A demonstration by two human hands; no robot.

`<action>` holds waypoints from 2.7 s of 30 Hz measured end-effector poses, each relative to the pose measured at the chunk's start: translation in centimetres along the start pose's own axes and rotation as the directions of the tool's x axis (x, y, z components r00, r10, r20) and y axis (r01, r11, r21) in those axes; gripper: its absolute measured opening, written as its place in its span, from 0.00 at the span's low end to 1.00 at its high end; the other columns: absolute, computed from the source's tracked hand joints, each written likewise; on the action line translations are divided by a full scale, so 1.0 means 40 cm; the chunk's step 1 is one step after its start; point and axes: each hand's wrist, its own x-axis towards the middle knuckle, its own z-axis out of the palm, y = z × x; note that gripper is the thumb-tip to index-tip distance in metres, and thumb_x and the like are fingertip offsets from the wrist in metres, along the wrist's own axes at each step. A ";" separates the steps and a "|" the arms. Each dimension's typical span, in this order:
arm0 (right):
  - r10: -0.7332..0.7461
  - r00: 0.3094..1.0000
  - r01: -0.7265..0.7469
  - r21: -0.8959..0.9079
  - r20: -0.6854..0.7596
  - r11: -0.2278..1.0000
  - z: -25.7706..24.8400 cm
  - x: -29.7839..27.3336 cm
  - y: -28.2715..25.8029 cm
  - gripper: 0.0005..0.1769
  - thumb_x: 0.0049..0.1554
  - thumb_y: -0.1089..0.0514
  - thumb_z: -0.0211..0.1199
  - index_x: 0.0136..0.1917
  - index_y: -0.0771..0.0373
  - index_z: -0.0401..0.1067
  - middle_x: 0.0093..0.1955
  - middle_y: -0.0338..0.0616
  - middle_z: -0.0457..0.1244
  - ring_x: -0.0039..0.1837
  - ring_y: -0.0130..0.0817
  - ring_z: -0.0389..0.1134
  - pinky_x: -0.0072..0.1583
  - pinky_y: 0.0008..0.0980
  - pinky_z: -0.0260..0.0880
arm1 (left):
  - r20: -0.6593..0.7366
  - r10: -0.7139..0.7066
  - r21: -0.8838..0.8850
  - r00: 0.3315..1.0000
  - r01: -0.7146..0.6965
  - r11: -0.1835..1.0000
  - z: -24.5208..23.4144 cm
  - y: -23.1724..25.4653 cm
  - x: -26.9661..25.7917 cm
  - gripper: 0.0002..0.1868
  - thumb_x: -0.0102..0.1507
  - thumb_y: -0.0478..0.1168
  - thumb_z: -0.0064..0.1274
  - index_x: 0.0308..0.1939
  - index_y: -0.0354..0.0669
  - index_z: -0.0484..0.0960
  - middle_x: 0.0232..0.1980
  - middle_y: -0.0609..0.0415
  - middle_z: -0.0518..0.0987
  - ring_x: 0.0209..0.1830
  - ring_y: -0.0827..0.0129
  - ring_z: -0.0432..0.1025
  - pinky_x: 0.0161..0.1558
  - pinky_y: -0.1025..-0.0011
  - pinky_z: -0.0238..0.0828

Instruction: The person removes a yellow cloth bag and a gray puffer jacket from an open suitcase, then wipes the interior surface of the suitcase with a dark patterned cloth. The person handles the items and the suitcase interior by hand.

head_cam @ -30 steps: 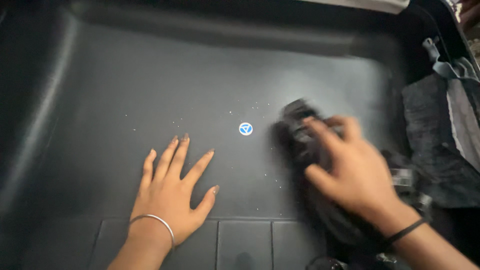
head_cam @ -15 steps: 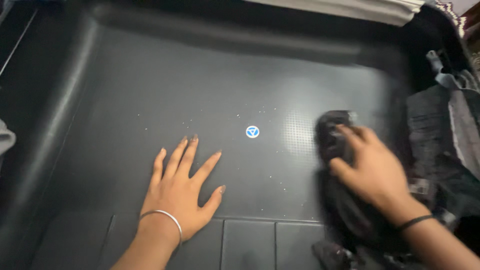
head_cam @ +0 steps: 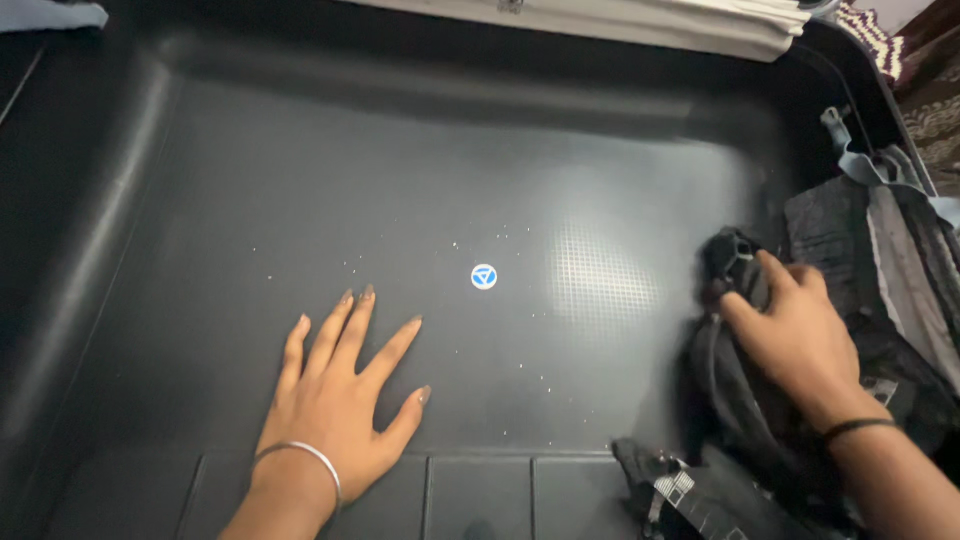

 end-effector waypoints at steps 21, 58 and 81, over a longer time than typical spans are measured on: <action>-0.080 0.997 0.080 -0.024 -0.004 0.996 0.035 0.141 0.034 0.45 0.55 0.41 0.61 0.80 0.59 0.58 0.77 0.59 0.53 0.69 0.58 0.62 0.65 0.49 0.64 | -0.020 0.008 -0.017 1.000 -0.009 1.000 0.003 -0.001 0.001 0.38 0.58 0.61 0.43 0.73 0.66 0.63 0.79 0.44 0.51 0.80 0.53 0.41 0.73 0.46 0.30; 0.060 0.985 -0.075 -0.092 -0.161 0.993 0.082 0.277 0.097 0.46 0.55 0.43 0.64 0.82 0.58 0.59 0.70 0.68 0.59 0.65 0.63 0.65 0.63 0.52 0.67 | -0.025 -0.001 -0.082 1.000 -0.001 0.997 -0.001 -0.002 -0.001 0.38 0.58 0.61 0.44 0.73 0.65 0.63 0.79 0.42 0.51 0.80 0.52 0.40 0.73 0.46 0.29; -0.723 0.602 0.766 0.010 0.338 0.643 -0.016 -0.043 -0.328 0.48 0.42 0.53 0.65 0.77 0.40 0.62 0.80 0.32 0.55 0.64 0.36 0.61 0.62 0.40 0.59 | -0.023 -0.006 -0.093 1.000 0.004 0.996 -0.004 -0.005 -0.005 0.39 0.58 0.61 0.45 0.73 0.63 0.63 0.79 0.42 0.52 0.80 0.52 0.40 0.73 0.45 0.30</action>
